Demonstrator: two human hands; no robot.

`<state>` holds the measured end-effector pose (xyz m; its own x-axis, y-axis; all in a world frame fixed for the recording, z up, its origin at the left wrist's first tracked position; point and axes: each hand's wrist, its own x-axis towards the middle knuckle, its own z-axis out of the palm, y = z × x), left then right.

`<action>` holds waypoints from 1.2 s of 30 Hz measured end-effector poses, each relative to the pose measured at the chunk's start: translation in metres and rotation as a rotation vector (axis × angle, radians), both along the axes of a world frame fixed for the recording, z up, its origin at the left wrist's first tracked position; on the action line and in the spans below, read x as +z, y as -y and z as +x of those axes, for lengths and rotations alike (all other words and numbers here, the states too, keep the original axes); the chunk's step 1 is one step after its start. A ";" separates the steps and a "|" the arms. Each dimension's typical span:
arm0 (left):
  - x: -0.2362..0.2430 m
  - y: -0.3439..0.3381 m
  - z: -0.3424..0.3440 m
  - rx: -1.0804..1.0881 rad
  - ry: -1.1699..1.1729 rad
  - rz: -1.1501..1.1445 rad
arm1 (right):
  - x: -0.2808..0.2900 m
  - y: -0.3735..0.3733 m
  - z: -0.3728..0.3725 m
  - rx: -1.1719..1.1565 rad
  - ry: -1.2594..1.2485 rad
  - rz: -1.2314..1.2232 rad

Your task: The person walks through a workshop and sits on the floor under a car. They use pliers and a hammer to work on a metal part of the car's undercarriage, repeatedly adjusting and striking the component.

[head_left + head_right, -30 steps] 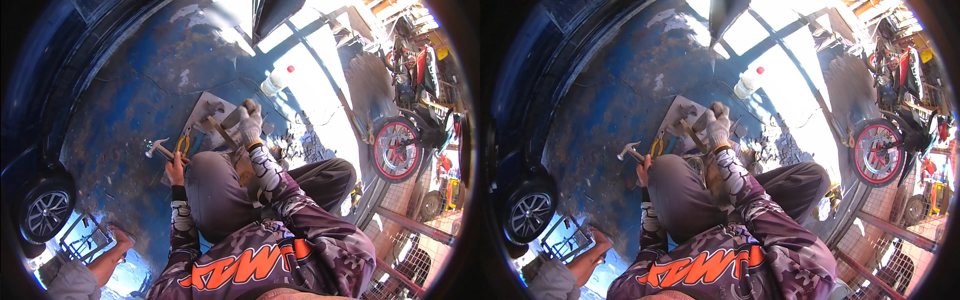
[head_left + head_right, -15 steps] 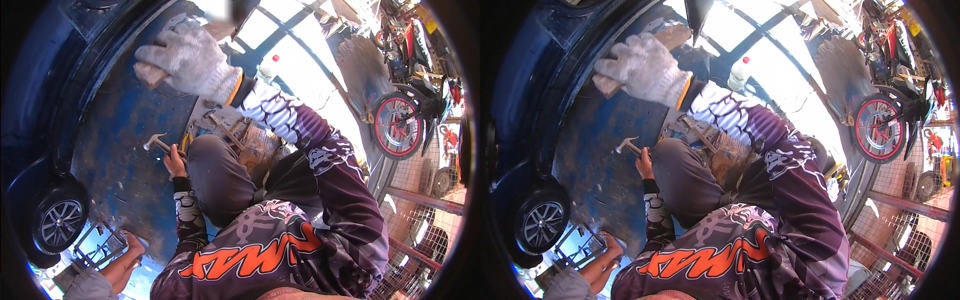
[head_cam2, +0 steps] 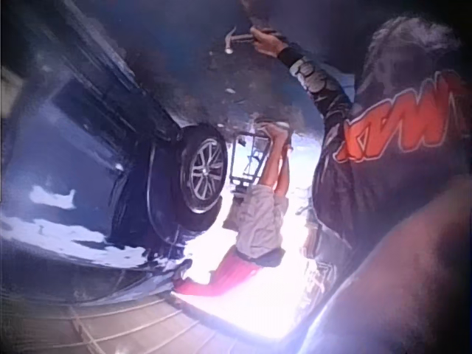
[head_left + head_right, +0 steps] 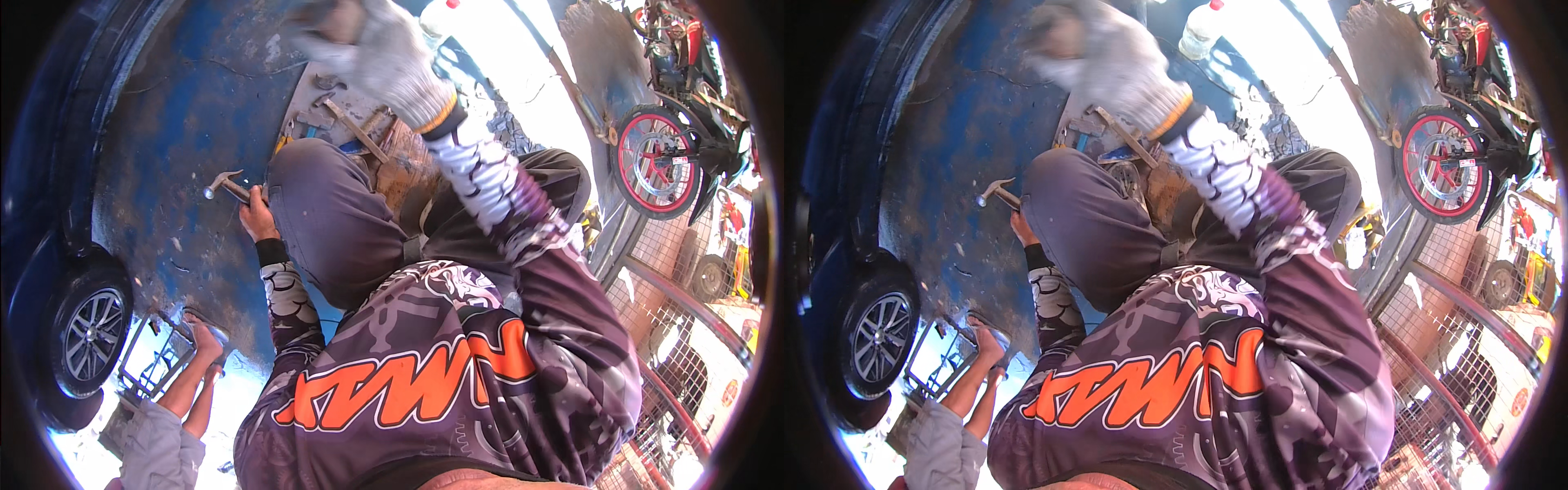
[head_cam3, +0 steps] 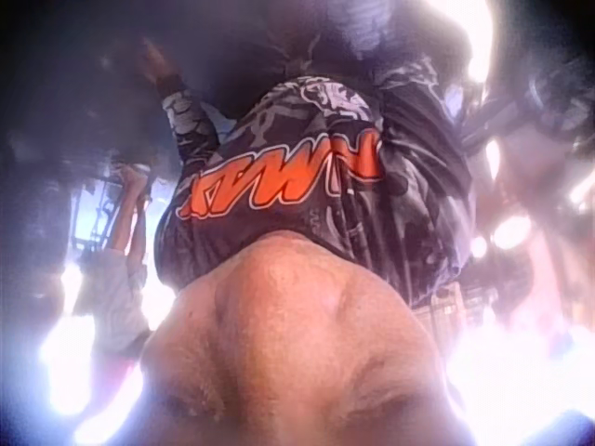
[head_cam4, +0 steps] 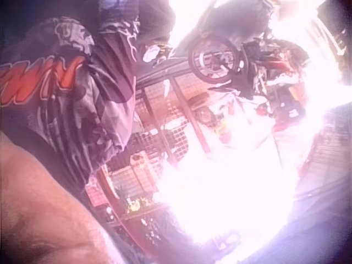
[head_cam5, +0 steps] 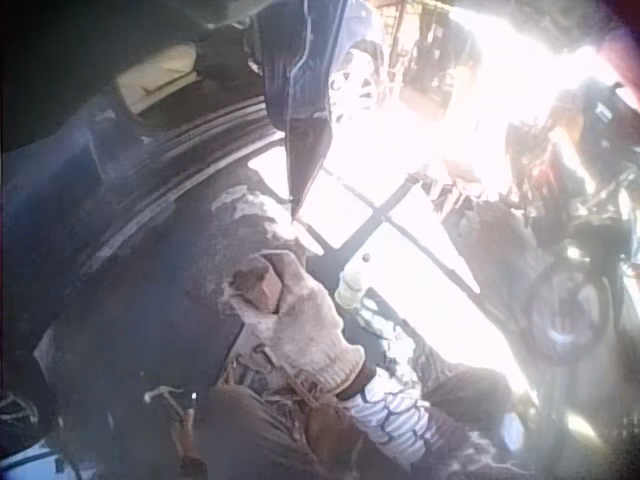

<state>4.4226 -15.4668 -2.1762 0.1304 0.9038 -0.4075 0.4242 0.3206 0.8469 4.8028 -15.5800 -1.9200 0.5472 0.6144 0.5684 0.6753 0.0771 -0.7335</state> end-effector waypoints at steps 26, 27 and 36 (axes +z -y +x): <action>-0.020 0.113 -0.071 -0.461 -0.738 0.161 | -0.315 0.073 0.004 -0.617 -0.678 -1.134; -0.015 0.112 -0.074 -0.454 -0.738 0.157 | -0.317 0.065 0.014 -0.572 -0.662 -1.164; 0.015 0.101 -0.094 -0.366 -0.757 0.131 | -0.383 0.019 0.059 -0.482 -0.888 -1.339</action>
